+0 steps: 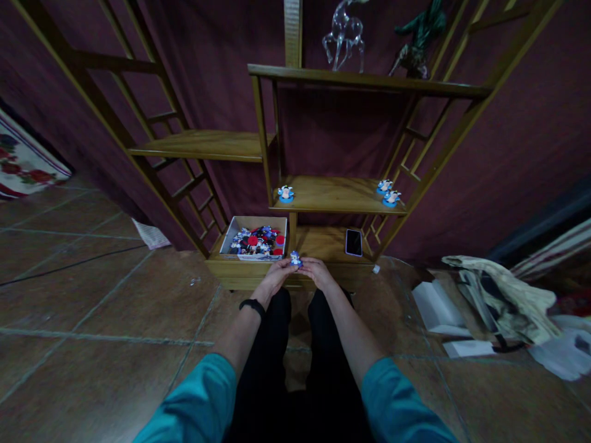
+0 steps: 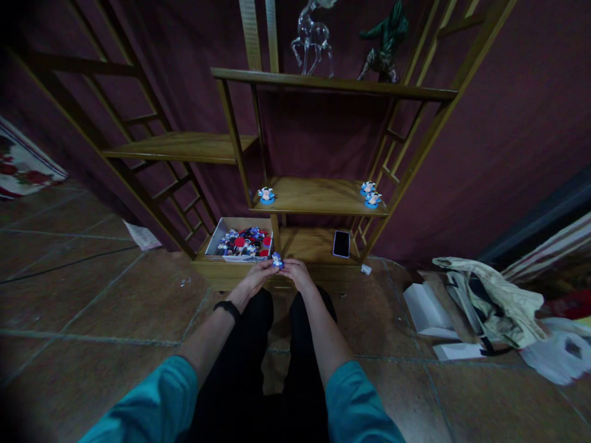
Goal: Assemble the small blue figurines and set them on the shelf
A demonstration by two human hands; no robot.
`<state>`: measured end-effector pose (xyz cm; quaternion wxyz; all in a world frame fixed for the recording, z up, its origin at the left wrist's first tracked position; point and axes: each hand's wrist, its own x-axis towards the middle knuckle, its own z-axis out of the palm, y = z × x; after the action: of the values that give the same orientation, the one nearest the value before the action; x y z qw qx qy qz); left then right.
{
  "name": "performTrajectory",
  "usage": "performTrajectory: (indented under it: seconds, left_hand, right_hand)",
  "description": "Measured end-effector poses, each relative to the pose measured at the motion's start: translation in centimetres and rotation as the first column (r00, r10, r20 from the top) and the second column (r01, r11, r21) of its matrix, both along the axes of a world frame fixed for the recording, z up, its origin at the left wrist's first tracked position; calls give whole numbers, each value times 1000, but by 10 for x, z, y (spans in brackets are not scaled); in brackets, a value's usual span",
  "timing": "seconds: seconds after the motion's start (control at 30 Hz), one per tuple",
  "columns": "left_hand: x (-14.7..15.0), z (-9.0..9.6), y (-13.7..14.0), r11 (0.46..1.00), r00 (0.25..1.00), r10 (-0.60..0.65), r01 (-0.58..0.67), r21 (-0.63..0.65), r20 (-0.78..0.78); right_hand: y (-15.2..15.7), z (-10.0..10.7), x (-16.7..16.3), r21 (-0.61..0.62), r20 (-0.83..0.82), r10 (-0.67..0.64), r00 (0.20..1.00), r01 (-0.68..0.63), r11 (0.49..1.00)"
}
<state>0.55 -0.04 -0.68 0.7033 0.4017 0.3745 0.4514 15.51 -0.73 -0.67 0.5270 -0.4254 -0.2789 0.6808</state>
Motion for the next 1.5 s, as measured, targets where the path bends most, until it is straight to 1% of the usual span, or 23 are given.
performTrajectory:
  seconds: [0.1,0.33,0.47,0.57,0.77,1.03,1.27,1.5]
  left_hand:
    - [1,-1,0,1000,1000,9,-9,-8,-2]
    - [1,2,0,999,999,48,-48,-20,7]
    - [0,2,-1,998,998,59,-59,-15,12]
    - [0,4,-1,998,998,59,-59,-7,12]
    - [0,5,-2,1000,998,19,-18,-18,56]
    - [-2,-3,1,993,987,85,-72,-92,140]
    - [-2,-6,4,996,990,78,-72,-50,121]
    - [-1,-3,2,995,993,87,-83,-50,83]
  right_hand:
    - [0,2,0,-12,2,14,1000,-14,1000]
    - [-2,5,1,-65,79,50,996,-45,997]
    - [-4,9,2,-66,105,107,989,-101,993]
    - [-6,10,2,-57,99,124,987,-119,991]
    - [-6,7,1,-23,75,106,992,-104,994]
    - [-4,8,1,-24,79,94,992,-93,995]
    - [-5,7,-1,-41,71,40,997,-37,998]
    - [-7,11,0,16,61,119,991,-120,993]
